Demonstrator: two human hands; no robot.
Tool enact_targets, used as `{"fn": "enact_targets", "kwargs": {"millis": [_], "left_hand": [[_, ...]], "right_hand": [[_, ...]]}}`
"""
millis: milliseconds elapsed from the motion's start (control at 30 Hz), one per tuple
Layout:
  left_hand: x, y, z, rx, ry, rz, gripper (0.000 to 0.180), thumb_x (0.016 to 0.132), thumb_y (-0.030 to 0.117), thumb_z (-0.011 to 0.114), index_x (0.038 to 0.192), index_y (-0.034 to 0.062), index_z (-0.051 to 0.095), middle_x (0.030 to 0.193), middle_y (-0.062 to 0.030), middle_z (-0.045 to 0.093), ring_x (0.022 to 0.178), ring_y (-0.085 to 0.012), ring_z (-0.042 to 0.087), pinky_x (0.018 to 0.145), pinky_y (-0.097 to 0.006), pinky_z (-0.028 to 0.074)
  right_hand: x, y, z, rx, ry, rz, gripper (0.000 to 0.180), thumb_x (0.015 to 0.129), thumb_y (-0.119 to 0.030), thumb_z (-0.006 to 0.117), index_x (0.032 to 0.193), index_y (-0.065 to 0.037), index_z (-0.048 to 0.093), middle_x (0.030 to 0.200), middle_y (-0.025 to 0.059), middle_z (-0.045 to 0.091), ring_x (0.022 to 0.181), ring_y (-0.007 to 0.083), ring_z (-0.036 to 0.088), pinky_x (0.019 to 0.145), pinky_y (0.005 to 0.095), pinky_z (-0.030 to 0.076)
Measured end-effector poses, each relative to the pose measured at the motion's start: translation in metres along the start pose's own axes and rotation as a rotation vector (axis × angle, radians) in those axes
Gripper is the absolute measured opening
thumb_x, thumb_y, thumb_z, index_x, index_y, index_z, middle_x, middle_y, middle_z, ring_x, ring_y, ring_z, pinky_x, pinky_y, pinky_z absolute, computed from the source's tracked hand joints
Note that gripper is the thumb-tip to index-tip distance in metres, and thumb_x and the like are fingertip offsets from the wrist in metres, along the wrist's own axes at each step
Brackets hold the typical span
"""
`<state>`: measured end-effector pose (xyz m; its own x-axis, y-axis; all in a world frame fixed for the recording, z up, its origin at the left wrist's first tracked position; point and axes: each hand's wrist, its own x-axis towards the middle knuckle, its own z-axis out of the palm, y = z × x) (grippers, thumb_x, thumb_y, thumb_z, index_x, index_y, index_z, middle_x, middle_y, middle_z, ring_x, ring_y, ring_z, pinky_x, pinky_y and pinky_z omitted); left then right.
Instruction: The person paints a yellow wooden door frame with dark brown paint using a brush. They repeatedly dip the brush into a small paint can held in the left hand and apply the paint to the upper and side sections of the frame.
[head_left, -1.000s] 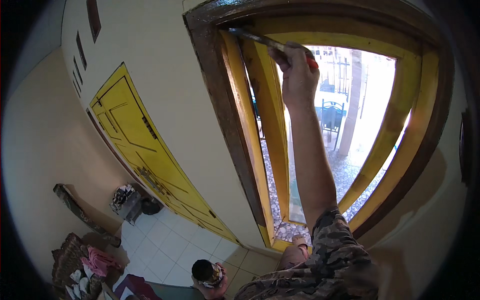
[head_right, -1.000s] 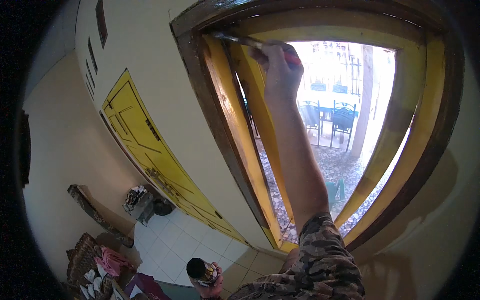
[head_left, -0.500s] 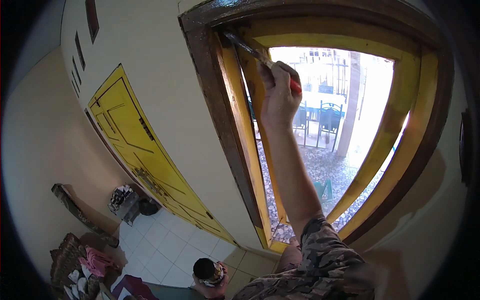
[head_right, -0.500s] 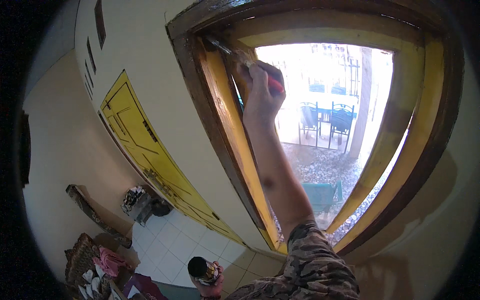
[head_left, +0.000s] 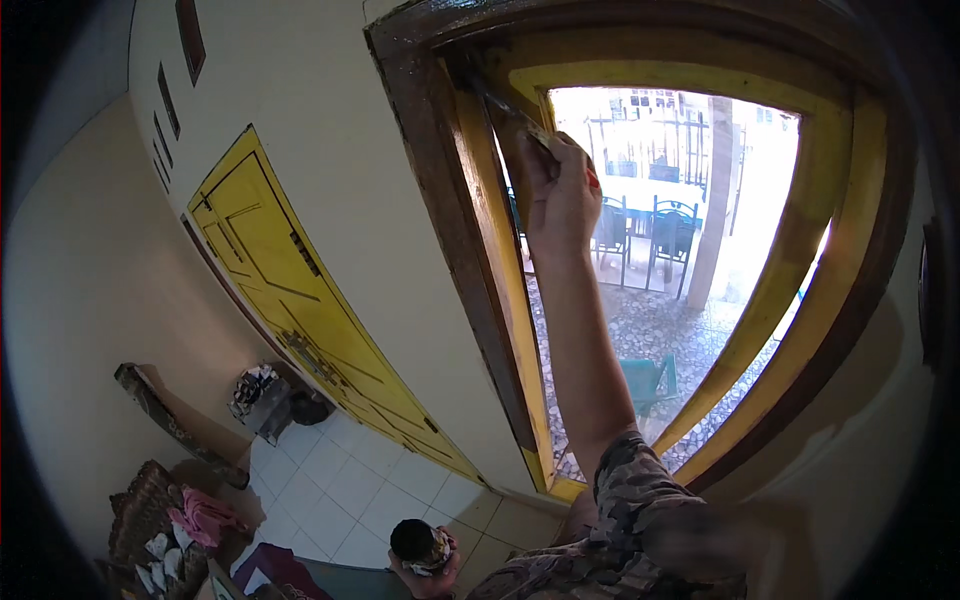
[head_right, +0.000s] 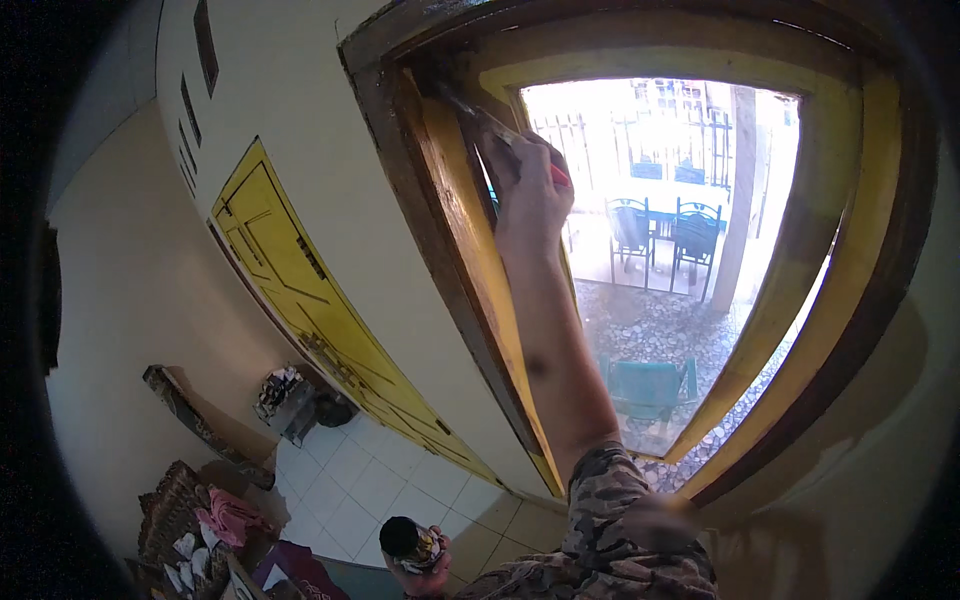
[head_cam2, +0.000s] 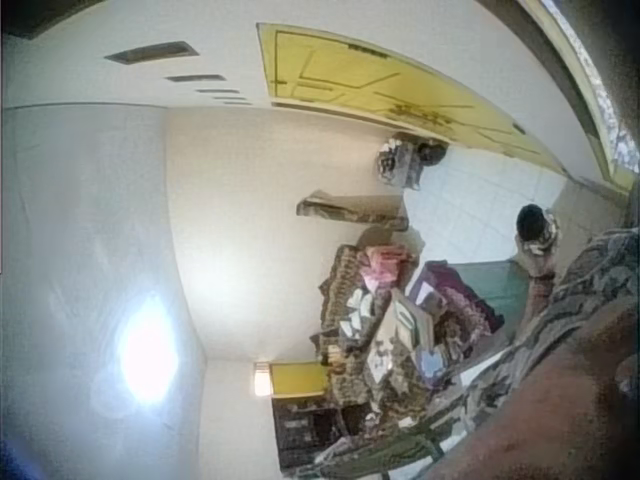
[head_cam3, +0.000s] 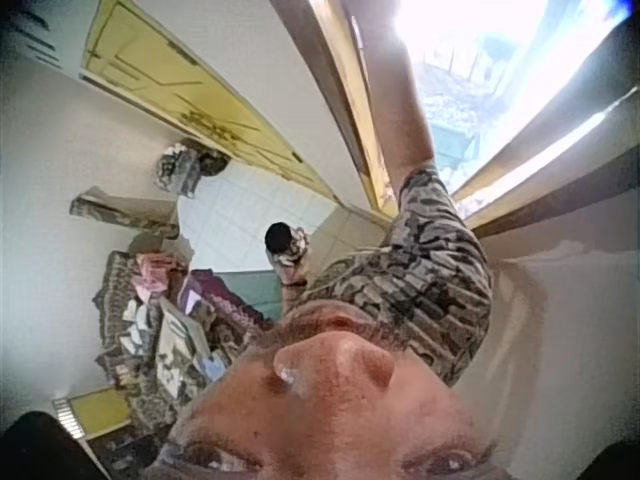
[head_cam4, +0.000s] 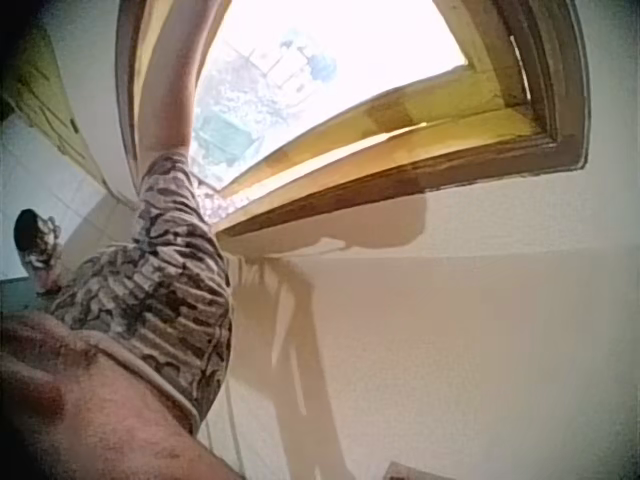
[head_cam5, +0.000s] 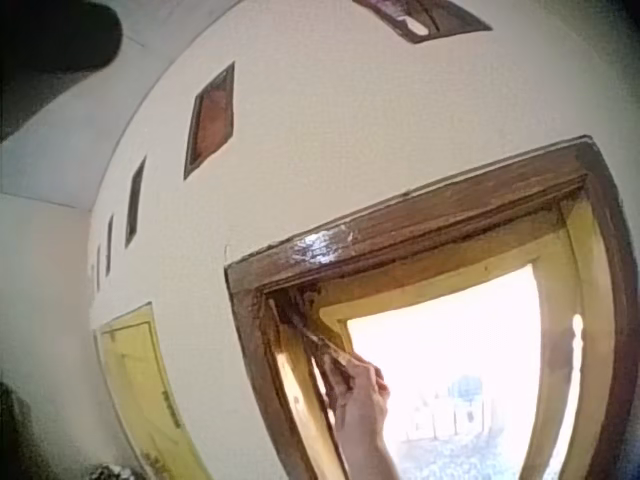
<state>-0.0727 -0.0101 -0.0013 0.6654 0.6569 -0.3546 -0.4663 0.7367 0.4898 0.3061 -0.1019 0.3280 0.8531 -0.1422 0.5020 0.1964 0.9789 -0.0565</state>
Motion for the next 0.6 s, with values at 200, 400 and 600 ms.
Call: {"fn": "enact_targets", "kwargs": {"millis": [200,400,600], "left_hand": [[0.022,0.000,-0.041,0.026,-0.201,-0.050,0.063,0.077,0.060,0.050,0.107,0.0051,0.056,0.097,-0.0163,0.057,0.083,-0.0306,0.056,0.053,-0.033,0.047],[0.022,-0.006,-0.018,-0.071,-0.236,-0.117,0.067,0.079,0.065,0.044,0.113,0.0094,0.055,0.103,-0.0185,0.054,0.083,-0.0333,0.053,0.038,-0.028,0.040],[0.022,-0.009,-0.014,-0.092,-0.267,-0.116,0.066,0.078,0.066,0.044,0.112,0.0114,0.056,0.104,-0.0182,0.054,0.083,-0.0332,0.053,0.038,-0.027,0.040]], "right_hand": [[0.017,-0.004,0.011,-0.048,-0.047,-0.116,0.015,0.086,-0.003,0.055,0.097,0.008,0.054,0.096,0.0150,0.060,0.091,0.0247,0.065,0.083,0.0299,0.056],[0.012,-0.014,0.000,-0.179,-0.075,-0.107,0.013,0.086,-0.003,0.054,0.093,0.008,0.055,0.095,0.0155,0.061,0.088,0.0258,0.065,0.085,0.0321,0.055],[0.021,-0.019,0.013,-0.238,-0.144,-0.174,0.011,0.086,-0.005,0.055,0.089,0.006,0.056,0.087,0.0127,0.059,0.086,0.0278,0.065,0.083,0.0367,0.055]]}}
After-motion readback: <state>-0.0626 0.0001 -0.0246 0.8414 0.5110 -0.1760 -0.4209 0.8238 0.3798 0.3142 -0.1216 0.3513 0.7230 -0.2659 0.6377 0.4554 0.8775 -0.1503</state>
